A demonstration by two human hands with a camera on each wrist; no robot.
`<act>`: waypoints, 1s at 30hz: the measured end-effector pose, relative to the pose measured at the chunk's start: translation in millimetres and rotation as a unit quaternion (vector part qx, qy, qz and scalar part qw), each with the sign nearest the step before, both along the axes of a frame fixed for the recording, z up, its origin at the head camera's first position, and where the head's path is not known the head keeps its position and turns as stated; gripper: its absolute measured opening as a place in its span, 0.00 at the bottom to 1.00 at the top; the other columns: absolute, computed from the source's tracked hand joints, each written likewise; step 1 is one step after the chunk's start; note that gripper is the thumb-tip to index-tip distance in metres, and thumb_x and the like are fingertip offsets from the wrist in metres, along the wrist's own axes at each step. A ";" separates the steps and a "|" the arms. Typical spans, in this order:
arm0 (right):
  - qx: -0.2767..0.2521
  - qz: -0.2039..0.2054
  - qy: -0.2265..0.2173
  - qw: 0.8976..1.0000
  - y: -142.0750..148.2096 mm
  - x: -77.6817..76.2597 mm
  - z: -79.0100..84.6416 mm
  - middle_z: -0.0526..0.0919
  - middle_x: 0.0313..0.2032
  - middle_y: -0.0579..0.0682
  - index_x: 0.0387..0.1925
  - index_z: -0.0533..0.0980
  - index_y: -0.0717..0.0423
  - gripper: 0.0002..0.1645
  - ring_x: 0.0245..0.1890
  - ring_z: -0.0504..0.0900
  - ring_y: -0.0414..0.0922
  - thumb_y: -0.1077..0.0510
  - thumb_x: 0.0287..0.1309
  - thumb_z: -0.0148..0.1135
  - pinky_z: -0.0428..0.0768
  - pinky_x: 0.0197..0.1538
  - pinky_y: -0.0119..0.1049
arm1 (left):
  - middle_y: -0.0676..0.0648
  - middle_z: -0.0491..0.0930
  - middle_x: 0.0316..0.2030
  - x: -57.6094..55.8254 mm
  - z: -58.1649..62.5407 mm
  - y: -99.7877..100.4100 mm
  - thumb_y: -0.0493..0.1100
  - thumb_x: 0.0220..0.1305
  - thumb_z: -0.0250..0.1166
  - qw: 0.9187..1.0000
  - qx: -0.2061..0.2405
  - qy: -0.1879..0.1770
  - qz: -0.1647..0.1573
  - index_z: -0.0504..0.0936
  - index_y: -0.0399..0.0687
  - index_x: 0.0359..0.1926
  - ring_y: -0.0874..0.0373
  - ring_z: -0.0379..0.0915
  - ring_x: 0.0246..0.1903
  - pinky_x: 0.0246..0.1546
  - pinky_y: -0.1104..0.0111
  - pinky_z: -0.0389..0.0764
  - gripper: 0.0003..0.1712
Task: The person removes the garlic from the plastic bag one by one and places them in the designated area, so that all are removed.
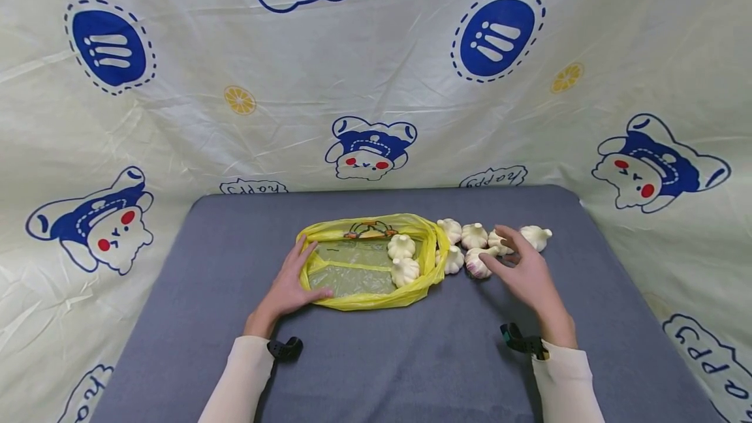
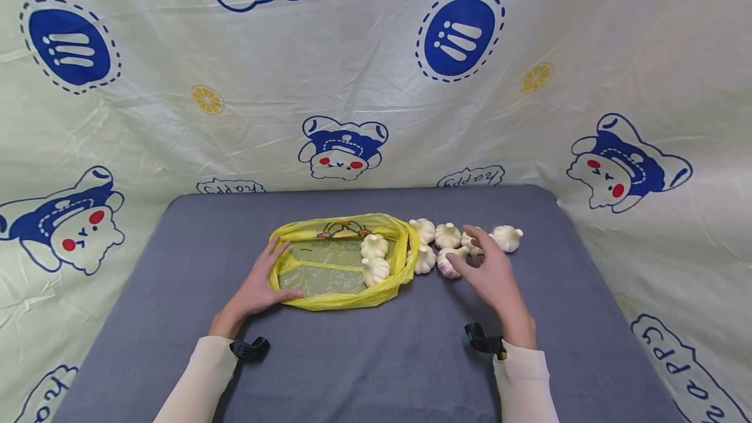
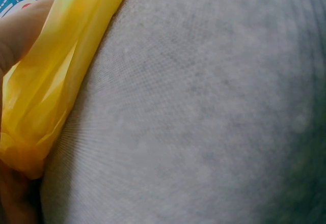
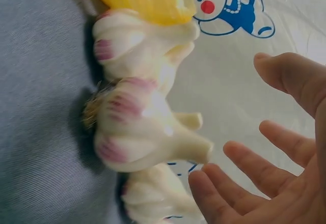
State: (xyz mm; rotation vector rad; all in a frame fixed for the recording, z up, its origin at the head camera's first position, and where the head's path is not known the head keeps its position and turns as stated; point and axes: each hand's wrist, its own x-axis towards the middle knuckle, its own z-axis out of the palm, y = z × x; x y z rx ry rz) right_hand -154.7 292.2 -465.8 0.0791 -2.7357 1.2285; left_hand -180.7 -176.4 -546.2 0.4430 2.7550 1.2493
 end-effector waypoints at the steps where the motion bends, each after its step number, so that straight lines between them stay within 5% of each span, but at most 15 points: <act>1: 0.003 0.002 -0.005 1.000 -1.2 -0.3 2.1 0.69 0.71 0.66 0.75 0.63 0.61 0.43 0.69 0.68 0.66 0.46 0.67 0.68 0.74 0.64 0.63 | 0.48 0.38 0.84 0.1 -0.2 -0.1 0.62 0.50 0.80 1.000 0.001 0.000 0.000 0.55 0.53 0.82 0.39 0.35 0.81 0.74 0.32 0.48 0.65; 8: 0.022 0.019 -0.035 0.999 -9.7 -3.2 16.5 0.64 0.74 0.66 0.78 0.60 0.57 0.49 0.73 0.63 0.67 0.41 0.65 0.69 0.69 0.67 0.68 | 0.48 0.38 0.84 1.0 -0.9 -0.4 0.62 0.50 0.80 1.000 0.002 0.001 0.001 0.55 0.52 0.82 0.39 0.35 0.81 0.74 0.32 0.48 0.65; 21: 0.027 0.036 -0.027 0.999 -25.1 -13.8 26.6 0.63 0.75 0.63 0.78 0.61 0.55 0.49 0.75 0.61 0.65 0.40 0.65 0.68 0.66 0.69 0.69 | 0.48 0.38 0.84 -0.7 -1.1 -0.4 0.62 0.50 0.80 1.000 -0.001 0.002 -0.002 0.54 0.52 0.82 0.39 0.35 0.81 0.74 0.32 0.49 0.65; 30: 0.000 0.100 -0.040 0.994 -52.1 -29.1 33.2 0.62 0.76 0.62 0.78 0.60 0.54 0.47 0.76 0.60 0.63 0.42 0.66 0.68 0.64 0.73 0.64 | 0.48 0.38 0.84 -0.4 -0.4 -0.1 0.62 0.49 0.80 1.000 0.000 0.002 0.000 0.55 0.54 0.82 0.39 0.35 0.82 0.74 0.33 0.48 0.65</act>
